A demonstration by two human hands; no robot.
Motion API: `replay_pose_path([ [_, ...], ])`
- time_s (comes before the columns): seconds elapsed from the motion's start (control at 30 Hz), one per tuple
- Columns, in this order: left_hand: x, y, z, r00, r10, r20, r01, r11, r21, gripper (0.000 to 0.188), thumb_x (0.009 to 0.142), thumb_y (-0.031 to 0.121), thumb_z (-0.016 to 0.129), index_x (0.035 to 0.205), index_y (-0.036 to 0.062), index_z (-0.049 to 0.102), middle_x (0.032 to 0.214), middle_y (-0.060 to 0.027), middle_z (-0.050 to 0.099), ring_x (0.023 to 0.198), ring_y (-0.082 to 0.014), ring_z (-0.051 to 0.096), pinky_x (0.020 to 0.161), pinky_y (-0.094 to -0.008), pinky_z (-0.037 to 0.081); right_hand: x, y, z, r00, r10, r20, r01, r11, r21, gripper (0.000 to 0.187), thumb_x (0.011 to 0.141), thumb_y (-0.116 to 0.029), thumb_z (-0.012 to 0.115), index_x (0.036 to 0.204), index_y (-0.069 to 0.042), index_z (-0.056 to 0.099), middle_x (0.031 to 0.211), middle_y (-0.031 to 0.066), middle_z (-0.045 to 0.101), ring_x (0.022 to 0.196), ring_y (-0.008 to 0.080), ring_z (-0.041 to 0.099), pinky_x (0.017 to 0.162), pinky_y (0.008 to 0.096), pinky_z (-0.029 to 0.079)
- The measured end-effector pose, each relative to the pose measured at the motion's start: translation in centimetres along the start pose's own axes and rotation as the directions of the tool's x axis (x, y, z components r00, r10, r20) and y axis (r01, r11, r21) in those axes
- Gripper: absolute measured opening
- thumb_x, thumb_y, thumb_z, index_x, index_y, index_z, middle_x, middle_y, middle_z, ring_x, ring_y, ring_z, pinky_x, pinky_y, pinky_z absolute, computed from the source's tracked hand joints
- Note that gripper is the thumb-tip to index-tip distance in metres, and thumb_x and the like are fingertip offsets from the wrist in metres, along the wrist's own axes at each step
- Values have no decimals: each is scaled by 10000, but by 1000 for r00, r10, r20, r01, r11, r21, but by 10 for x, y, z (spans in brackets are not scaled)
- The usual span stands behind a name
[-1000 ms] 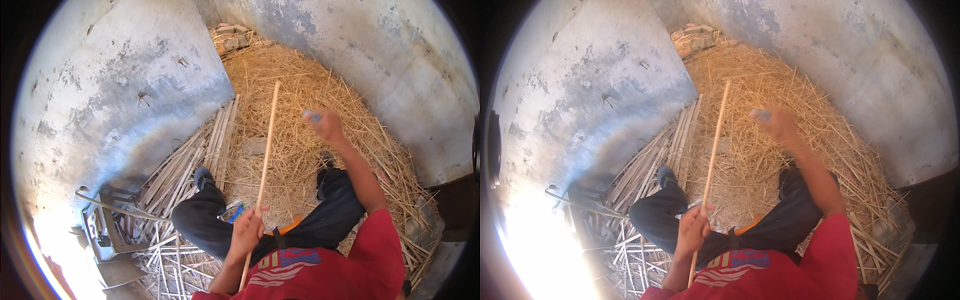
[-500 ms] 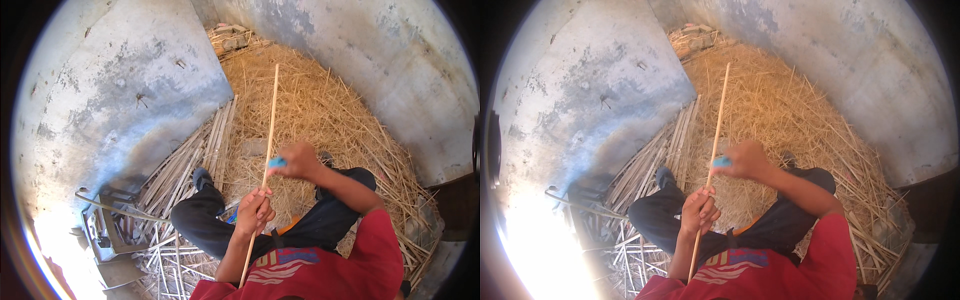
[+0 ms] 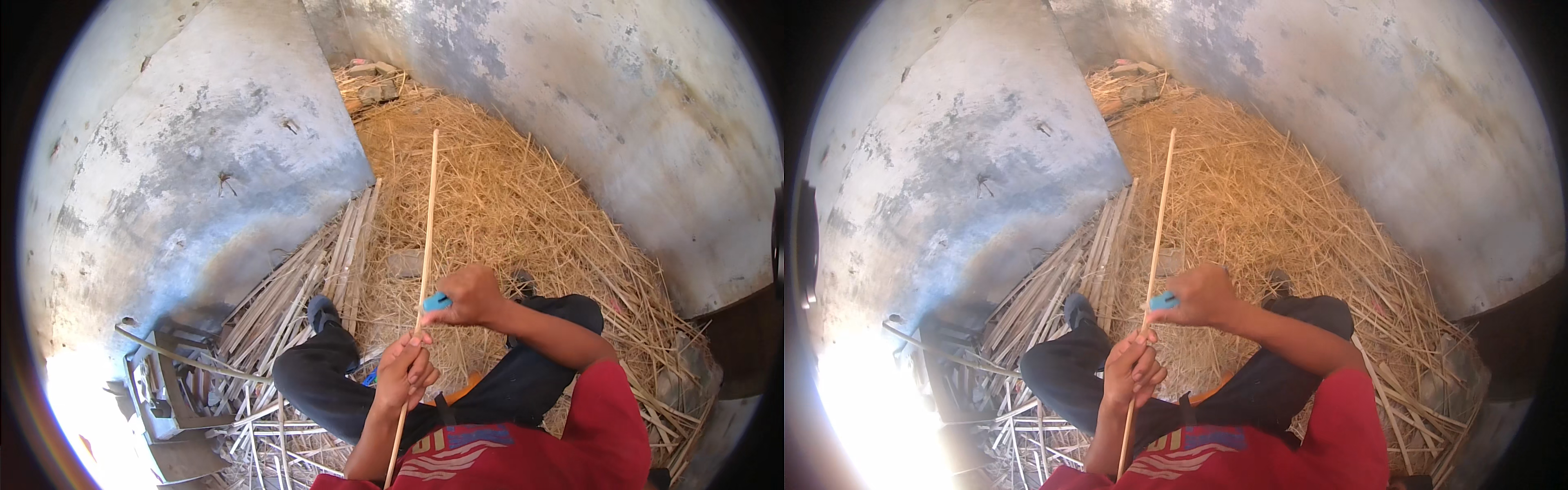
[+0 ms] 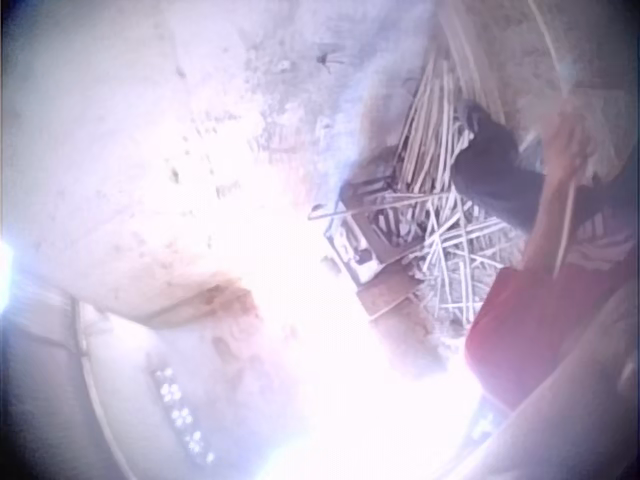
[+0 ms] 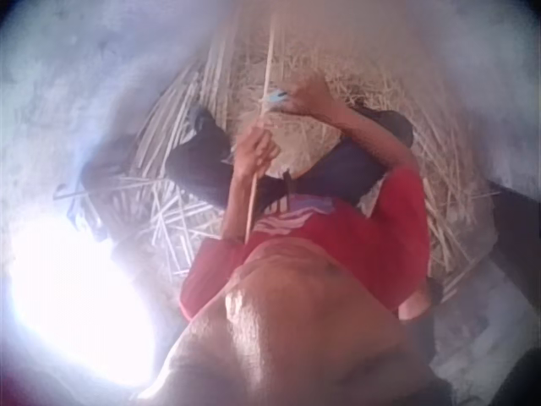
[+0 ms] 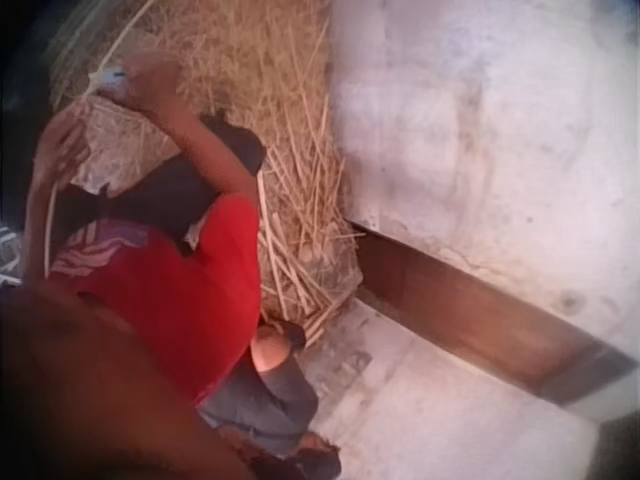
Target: The person sits on a straw-covered floor and uses a utility knife to peel the outer layer off a long bamboo stick. They hold the stick with one hand and scrape the blade along its length, then place the finished stick aside.
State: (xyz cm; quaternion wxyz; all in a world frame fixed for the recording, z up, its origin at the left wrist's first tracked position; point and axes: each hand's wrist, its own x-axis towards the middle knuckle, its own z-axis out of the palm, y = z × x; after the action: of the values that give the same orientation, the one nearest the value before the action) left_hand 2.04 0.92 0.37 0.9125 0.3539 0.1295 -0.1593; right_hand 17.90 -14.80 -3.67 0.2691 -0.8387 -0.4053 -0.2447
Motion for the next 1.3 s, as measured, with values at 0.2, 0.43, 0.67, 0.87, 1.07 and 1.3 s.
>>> replay_pose_path([
  [0.2, -9, -7, 3, 1000, -7, -20, 8, 998, 58, 200, 1032, 183, 375, 1036, 25, 497, 484, 37, 334, 358, -63, 246, 414, -224, 238, 18, 47, -5, 980, 193, 53, -192, 981, -28, 717, 745, -795, 507, 494, -124, 467, 447, 47, 441, 394, 242, 484, 399, 363, 365],
  [0.43, -15, -6, 1, 999, 27, -29, -22, 989, 146, 206, 1031, 200, 392, 1036, 23, 498, 493, 29, 362, 373, -62, 258, 421, -231, 245, 4, 16, 0, 997, -49, -59, 48, 999, -6, 720, 717, -804, 517, 497, -123, 436, 445, 45, 425, 377, 246, 468, 389, 370, 366],
  [0.67, -36, -22, 4, 997, -78, 13, 75, 985, 158, 201, 1031, 220, 406, 1027, 42, 500, 504, 33, 366, 409, -58, 286, 462, -242, 277, 26, 106, -7, 975, 196, -100, -210, 966, -150, 775, 761, -851, 371, 481, -132, 441, 405, 8, 376, 341, 164, 392, 343, 316, 303],
  [0.87, -67, -32, -1, 993, -119, -14, 119, 963, 240, 210, 1023, 237, 437, 1035, 42, 513, 539, 33, 388, 446, -54, 316, 482, -225, 299, 29, 141, -19, 948, 260, -181, -296, 930, -215, 776, 805, -834, 322, 486, -145, 485, 417, -20, 383, 339, 127, 338, 328, 298, 251],
  [1.07, -108, -36, -6, 956, -290, -46, 279, 849, 449, 235, 1003, 255, 492, 1028, 28, 546, 573, 45, 422, 471, -41, 360, 452, -196, 288, 2, 240, -64, 528, 830, -179, -846, 497, -194, 793, 872, -772, 298, 581, -94, 589, 474, 36, 417, 458, 209, 447, 464, 398, 383],
  [1.3, -58, -13, -31, 958, 116, -261, 7, 905, 426, 231, 1001, 240, 488, 1028, 14, 528, 518, 51, 373, 419, -39, 313, 421, -214, 277, 9, 70, -31, 884, 460, 79, -467, 877, 111, 672, 805, -741, 497, 861, -117, 739, 592, 107, 609, 589, 238, 620, 560, 394, 474],
])
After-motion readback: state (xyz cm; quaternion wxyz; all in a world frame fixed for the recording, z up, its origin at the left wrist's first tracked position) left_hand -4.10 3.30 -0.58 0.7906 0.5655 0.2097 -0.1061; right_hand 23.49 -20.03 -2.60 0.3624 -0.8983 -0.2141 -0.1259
